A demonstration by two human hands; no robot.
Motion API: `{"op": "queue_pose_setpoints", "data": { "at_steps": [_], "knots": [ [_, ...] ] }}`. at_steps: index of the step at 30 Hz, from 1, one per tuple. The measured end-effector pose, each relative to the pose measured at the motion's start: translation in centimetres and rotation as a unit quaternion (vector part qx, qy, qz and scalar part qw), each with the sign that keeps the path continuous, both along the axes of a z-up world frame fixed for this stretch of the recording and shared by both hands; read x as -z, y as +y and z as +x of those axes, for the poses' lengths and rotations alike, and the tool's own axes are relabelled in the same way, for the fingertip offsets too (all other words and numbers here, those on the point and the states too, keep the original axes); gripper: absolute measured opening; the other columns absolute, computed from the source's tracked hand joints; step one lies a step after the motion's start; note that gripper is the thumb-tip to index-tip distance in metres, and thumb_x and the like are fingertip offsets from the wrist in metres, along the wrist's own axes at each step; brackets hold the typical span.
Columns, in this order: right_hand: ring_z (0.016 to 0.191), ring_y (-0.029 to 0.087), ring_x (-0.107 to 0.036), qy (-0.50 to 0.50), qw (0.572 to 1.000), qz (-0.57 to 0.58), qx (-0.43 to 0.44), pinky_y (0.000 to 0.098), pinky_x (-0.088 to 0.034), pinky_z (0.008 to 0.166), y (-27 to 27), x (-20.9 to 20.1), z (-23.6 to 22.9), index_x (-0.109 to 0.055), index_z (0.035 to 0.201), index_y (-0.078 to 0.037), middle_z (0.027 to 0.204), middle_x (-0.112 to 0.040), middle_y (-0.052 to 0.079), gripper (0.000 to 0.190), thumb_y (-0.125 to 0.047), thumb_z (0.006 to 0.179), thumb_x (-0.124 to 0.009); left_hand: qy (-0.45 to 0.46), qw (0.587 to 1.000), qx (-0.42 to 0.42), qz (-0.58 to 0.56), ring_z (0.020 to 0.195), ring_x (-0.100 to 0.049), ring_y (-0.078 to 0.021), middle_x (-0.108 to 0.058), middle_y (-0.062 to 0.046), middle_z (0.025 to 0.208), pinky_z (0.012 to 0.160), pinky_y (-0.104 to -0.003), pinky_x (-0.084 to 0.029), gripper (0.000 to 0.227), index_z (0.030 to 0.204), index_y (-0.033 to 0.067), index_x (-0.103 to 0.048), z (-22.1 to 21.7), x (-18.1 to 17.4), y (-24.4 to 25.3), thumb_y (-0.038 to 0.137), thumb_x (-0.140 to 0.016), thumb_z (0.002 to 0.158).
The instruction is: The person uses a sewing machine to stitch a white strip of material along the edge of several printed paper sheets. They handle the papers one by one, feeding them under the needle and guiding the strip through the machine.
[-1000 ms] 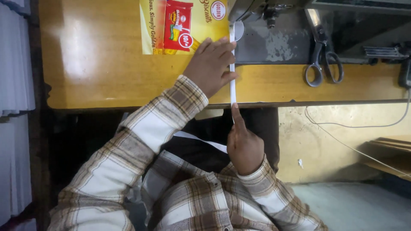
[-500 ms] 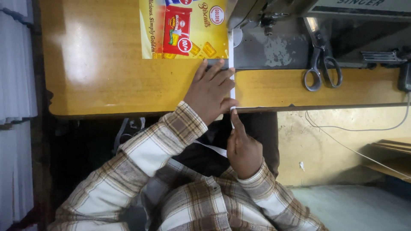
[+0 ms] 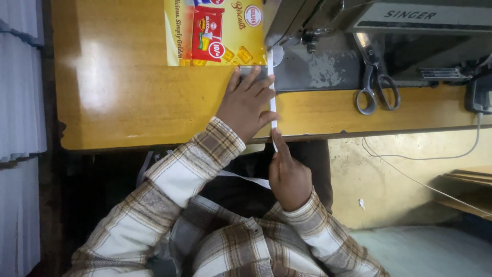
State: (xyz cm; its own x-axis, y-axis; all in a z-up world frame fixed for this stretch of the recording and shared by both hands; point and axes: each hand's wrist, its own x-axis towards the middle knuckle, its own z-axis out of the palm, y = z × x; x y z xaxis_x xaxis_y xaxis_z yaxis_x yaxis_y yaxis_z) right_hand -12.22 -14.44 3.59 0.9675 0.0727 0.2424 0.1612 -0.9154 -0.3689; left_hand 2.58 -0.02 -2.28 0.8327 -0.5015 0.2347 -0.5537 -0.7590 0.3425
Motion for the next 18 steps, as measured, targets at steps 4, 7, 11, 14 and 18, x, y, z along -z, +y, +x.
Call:
{"op": "queue_pose_setpoints", "data": {
  "at_steps": [4, 7, 11, 14, 18],
  "knots": [
    [0.056, 0.035, -0.072, 0.003, 1.0, 0.019, -0.008, 0.0475, -0.057, 0.056, -0.3, 0.4, 0.4, -0.053, 0.163, -0.021, 0.061, -0.07, 0.011, 0.062, -0.012, 0.102, -0.052, 0.028, 1.0, -0.004, 0.013, 0.162, -0.031, -0.0308, -0.053, -0.002, 0.162, 0.133, -0.062, -0.01, 0.066, 0.137, 0.022, -0.064, 0.6, -0.4, 0.1, 0.076, -0.042, 0.106],
    [0.055, 0.035, -0.071, -0.001, 1.0, 0.018, -0.011, 0.0478, -0.057, 0.055, -0.5, 1.0, 0.6, -0.052, 0.164, -0.02, 0.062, -0.07, 0.012, 0.062, -0.012, 0.103, -0.052, 0.035, 0.999, -0.007, 0.015, 0.162, -0.031, -0.0311, -0.053, -0.002, 0.162, 0.132, -0.063, -0.011, 0.064, 0.137, 0.0227, -0.064, 0.9, -0.7, 0.2, 0.075, -0.043, 0.107],
    [0.056, 0.036, -0.072, 0.014, 1.0, 0.016, -0.005, 0.0488, -0.057, 0.056, -1.0, 2.2, 0.4, -0.046, 0.168, -0.025, 0.063, -0.071, 0.012, 0.063, -0.017, 0.105, -0.052, 0.046, 0.999, -0.019, 0.022, 0.163, -0.028, -0.0294, -0.05, -0.001, 0.165, 0.133, -0.062, -0.009, 0.06, 0.141, 0.0218, -0.063, 1.0, -1.4, 0.1, 0.07, -0.049, 0.108],
    [0.064, 0.041, -0.073, 0.02, 1.0, 0.012, -0.007, 0.0531, -0.057, 0.06, -0.6, 1.7, 0.3, -0.045, 0.169, -0.023, 0.078, -0.077, 0.016, 0.059, -0.022, 0.11, -0.048, -0.051, 0.998, -0.035, -0.001, 0.158, -0.035, -0.0285, -0.051, 0.003, 0.163, 0.13, -0.06, -0.022, 0.059, 0.138, 0.0237, -0.065, 1.7, 2.0, -0.2, 0.069, -0.059, 0.101],
    [0.064, 0.024, -0.076, 0.02, 0.996, -0.06, -0.066, 0.0375, -0.06, 0.059, -2.3, 6.3, -0.7, -0.044, 0.17, -0.015, 0.078, -0.075, 0.006, 0.062, -0.01, 0.108, -0.042, -0.116, 0.99, -0.074, 0.009, 0.162, -0.027, -0.0285, -0.04, 0.0, 0.17, 0.133, -0.062, -0.017, 0.063, 0.15, 0.0258, -0.051, -2.3, 2.6, 0.9, 0.069, -0.044, 0.104]
  ]
}}
